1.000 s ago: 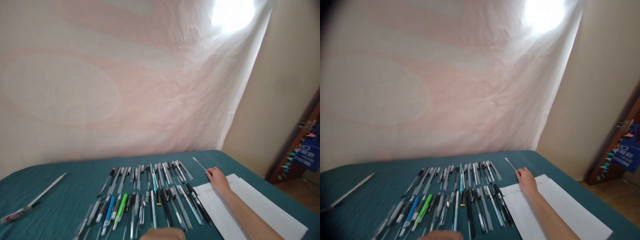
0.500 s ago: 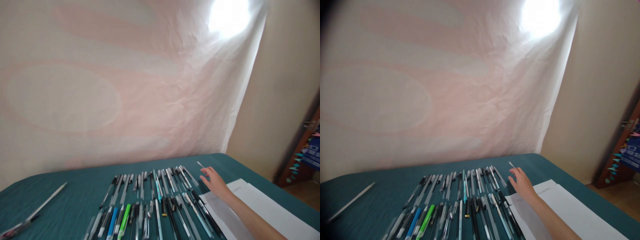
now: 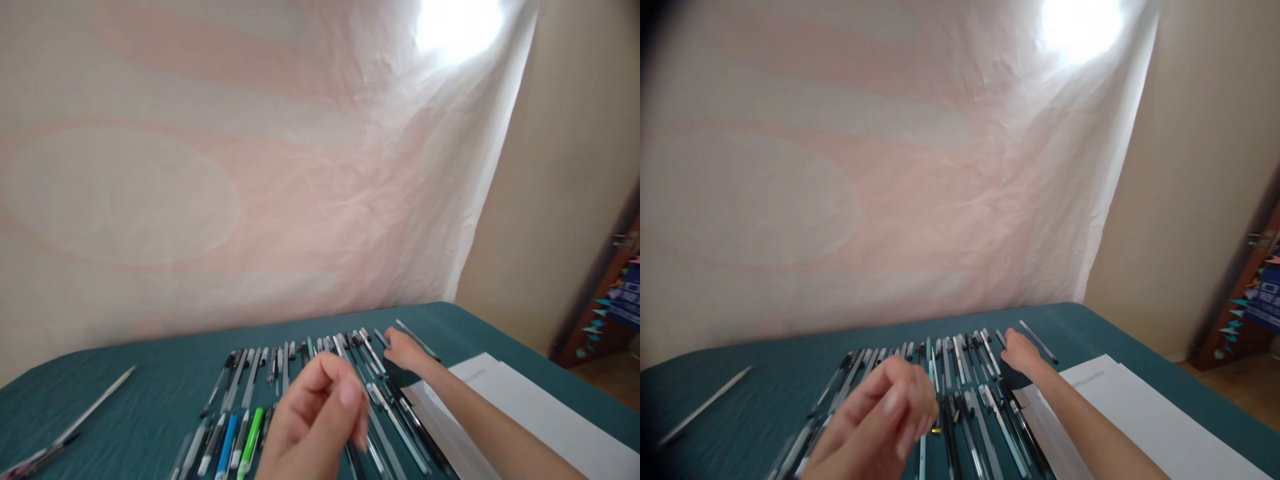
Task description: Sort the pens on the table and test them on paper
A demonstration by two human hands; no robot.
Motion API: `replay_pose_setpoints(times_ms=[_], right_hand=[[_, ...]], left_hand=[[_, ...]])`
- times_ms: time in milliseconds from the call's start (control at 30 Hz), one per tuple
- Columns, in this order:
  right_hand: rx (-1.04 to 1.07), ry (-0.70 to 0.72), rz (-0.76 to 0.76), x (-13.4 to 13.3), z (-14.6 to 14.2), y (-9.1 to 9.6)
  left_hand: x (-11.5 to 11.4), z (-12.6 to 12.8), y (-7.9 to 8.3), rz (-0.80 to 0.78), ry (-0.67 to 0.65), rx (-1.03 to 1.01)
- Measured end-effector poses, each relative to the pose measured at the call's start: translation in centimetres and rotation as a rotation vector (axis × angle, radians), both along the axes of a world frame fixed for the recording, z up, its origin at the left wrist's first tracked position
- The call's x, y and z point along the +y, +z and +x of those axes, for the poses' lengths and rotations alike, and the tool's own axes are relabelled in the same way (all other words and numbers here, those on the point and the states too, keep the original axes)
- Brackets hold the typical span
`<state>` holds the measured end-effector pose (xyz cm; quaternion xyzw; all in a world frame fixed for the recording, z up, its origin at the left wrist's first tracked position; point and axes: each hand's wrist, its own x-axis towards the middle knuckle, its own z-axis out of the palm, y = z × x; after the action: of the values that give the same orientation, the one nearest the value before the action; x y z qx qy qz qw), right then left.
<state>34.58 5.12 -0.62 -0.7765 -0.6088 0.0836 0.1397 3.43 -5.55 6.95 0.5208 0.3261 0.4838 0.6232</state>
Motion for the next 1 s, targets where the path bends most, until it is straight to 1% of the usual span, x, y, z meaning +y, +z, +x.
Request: replay_pose_setpoints(times_ms=[33, 67, 100, 133, 200, 267, 333, 400, 467, 600, 700, 733, 767, 867, 1000], right_hand=[[0.003, -0.005, -0.018, -0.1, 0.3, 0.1], [0.009, -0.009, -0.032, -0.1, 0.5, 0.2], [0.018, -0.011, -0.040, -0.3, 0.7, 0.3], [0.031, -0.011, -0.045, -0.4, 0.8, 0.3], [0.065, -0.014, -0.042, -0.7, 1.0, 0.3], [0.110, -0.020, -0.032, -1.0, 1.0, 0.3], [0.175, -0.019, -0.012, -1.5, 0.9, 0.3], [0.267, 0.000, 0.010, -2.1, 0.7, 0.7], [0.381, 0.044, 0.027, -2.8, 0.3, 1.7], [0.592, 0.197, 0.035, -4.8, -1.7, 5.0], [0.699, 0.332, -0.010, -6.5, -4.4, 7.5], [0.739, 0.380, -0.032, -7.1, -5.4, 8.1], [0.825, 0.446, -0.062, -7.7, -6.3, 8.6], [0.967, 0.547, -0.114, -9.1, -8.6, 9.1], [0.998, 0.560, -0.164, -9.8, -10.4, 8.8]], left_hand=[[0.3, 1.7, 1.6, 0.001, -0.050, -0.024], [0.5, 3.1, 2.6, -0.002, -0.103, -0.027], [0.6, 4.3, 3.0, -0.020, -0.140, -0.011], [0.8, 5.3, 2.7, -0.048, -0.148, 0.002], [1.1, 6.3, 1.2, -0.100, -0.136, 0.013], [1.6, 6.5, -0.7, -0.134, -0.128, 0.004], [2.1, 6.4, -2.3, -0.165, -0.157, 0.000], [2.6, 6.2, -3.2, -0.208, -0.200, 0.008], [2.8, 6.3, -3.7, -0.252, -0.216, 0.014], [2.6, 6.6, -3.6, -0.278, -0.166, -0.022], [2.2, 6.6, -3.1, -0.279, -0.125, -0.044], [2.1, 6.5, -2.9, -0.279, -0.109, -0.047], [2.0, 6.4, -2.7, -0.278, -0.098, -0.049], [1.9, 6.2, -2.3, -0.254, -0.099, -0.074], [2.3, 6.0, -2.6, -0.226, -0.095, -0.151]])
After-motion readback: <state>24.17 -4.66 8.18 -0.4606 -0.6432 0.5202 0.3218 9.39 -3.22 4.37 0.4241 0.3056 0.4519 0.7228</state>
